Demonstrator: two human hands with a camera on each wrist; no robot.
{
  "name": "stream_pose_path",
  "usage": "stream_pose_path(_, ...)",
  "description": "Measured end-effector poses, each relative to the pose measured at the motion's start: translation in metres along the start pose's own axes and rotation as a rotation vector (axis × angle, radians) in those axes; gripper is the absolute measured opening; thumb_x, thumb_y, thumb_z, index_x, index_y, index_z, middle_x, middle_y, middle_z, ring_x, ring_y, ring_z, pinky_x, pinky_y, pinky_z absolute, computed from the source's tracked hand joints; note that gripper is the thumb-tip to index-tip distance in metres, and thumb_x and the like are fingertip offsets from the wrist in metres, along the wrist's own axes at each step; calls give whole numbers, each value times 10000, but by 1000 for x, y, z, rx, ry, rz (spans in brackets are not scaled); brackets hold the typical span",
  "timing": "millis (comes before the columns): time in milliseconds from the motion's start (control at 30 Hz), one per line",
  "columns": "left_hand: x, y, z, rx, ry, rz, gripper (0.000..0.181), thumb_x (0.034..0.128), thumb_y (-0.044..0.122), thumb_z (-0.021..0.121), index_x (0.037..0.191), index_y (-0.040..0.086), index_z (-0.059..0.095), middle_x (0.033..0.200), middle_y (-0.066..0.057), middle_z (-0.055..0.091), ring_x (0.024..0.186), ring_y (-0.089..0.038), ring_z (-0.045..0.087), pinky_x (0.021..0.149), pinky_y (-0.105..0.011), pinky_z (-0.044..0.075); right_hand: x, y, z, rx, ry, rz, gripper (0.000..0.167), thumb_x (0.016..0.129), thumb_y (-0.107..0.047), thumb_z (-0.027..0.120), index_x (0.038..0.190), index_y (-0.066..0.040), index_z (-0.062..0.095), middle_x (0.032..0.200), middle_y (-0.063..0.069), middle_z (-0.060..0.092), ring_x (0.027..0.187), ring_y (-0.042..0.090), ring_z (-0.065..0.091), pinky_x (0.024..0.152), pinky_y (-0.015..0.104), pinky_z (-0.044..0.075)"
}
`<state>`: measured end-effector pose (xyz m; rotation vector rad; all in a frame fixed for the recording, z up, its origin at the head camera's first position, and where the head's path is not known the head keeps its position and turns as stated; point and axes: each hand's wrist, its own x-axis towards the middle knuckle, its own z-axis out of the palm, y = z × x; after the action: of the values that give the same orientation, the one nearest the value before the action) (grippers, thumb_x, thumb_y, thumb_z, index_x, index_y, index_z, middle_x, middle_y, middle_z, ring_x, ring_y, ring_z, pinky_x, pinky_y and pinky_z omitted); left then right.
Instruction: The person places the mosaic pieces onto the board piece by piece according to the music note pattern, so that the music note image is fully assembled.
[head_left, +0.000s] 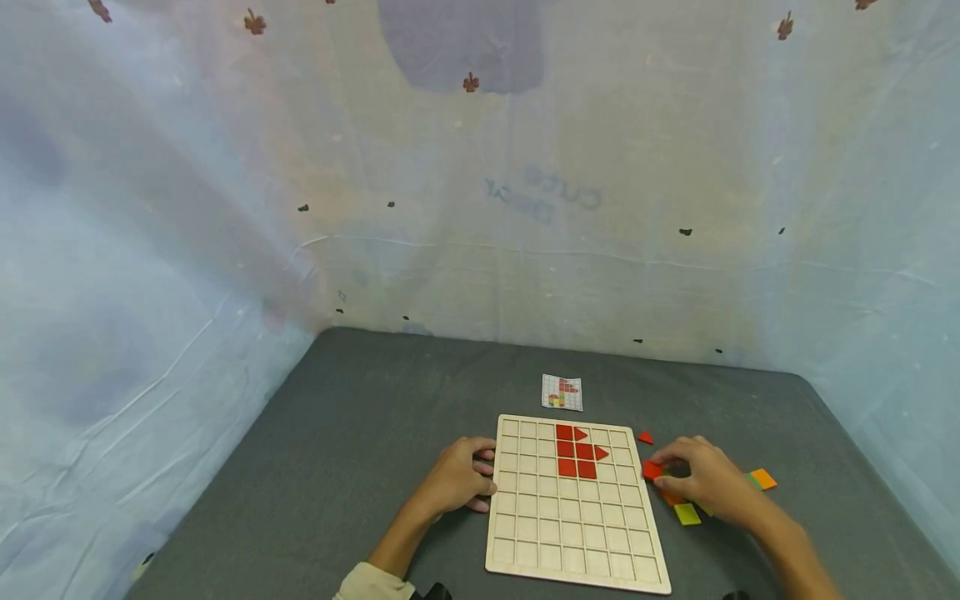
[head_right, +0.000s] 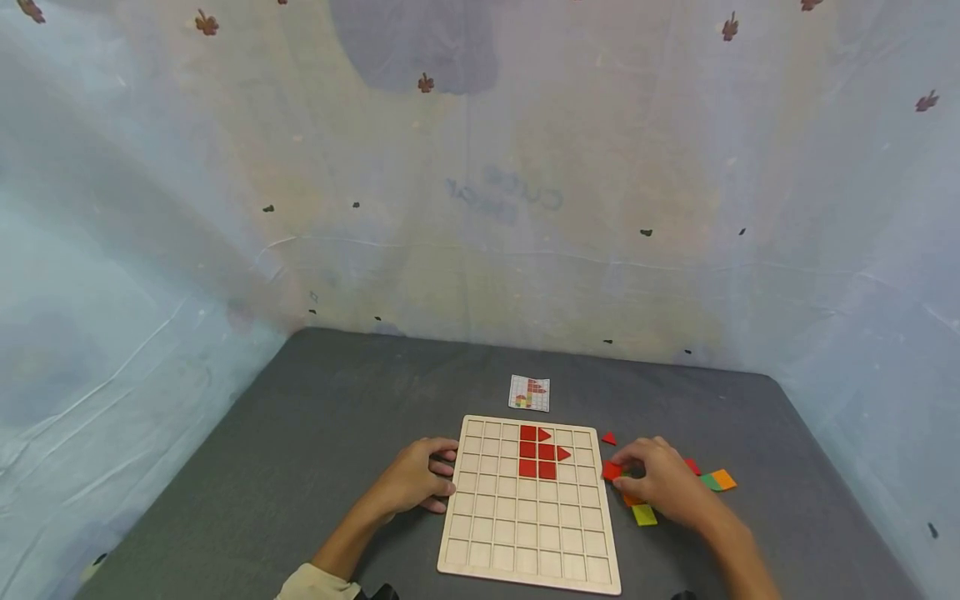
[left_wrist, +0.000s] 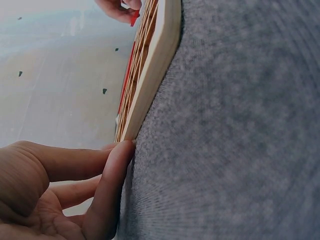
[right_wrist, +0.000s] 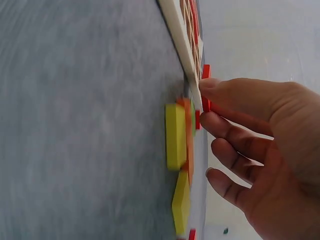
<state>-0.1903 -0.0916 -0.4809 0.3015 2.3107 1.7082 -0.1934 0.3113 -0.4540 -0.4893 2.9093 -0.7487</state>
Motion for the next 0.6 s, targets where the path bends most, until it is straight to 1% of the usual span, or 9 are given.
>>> stream_pose_path(167,0,0,0,-1,2,-2,645,819,-135,760,1435,-67,583,1251,-175,596,1069,-291,658,573,-377,662,7,-10,6,30,-27,-16,295,907,-326,845,1133,-146,785,1116,-41,714,1016,181,549,842,408,512)
stream_pose_path(300,0,0,0,-3,4,-5,649,817,-135,760,1437,-62,585,1251,-174,596,1068,-290,660,570,-378,661,11,-16,10,48,-44,-26,299,910,-328,842,1143,-151,779,1071,-57,690,989,159,542,819,372,520)
stream_pose_path(467,0,0,0,-10,3,-9,654,819,-133,760,1443,-62,580,1262,-174,601,1073,-293,663,573,-383,662,16,-26,15,68,-63,-28,233,923,-288,830,1117,-174,769,1023,-67,658,971,170,517,807,380,495)
stream_pose_path(600,0,0,0,-11,1,-9,652,824,-133,758,1446,-66,576,1267,-178,599,1076,-294,660,577,-383,663,19,-35,16,55,-51,-44,200,921,-261,830,1097,-187,770,990,-79,644,947,173,509,787,373,467)
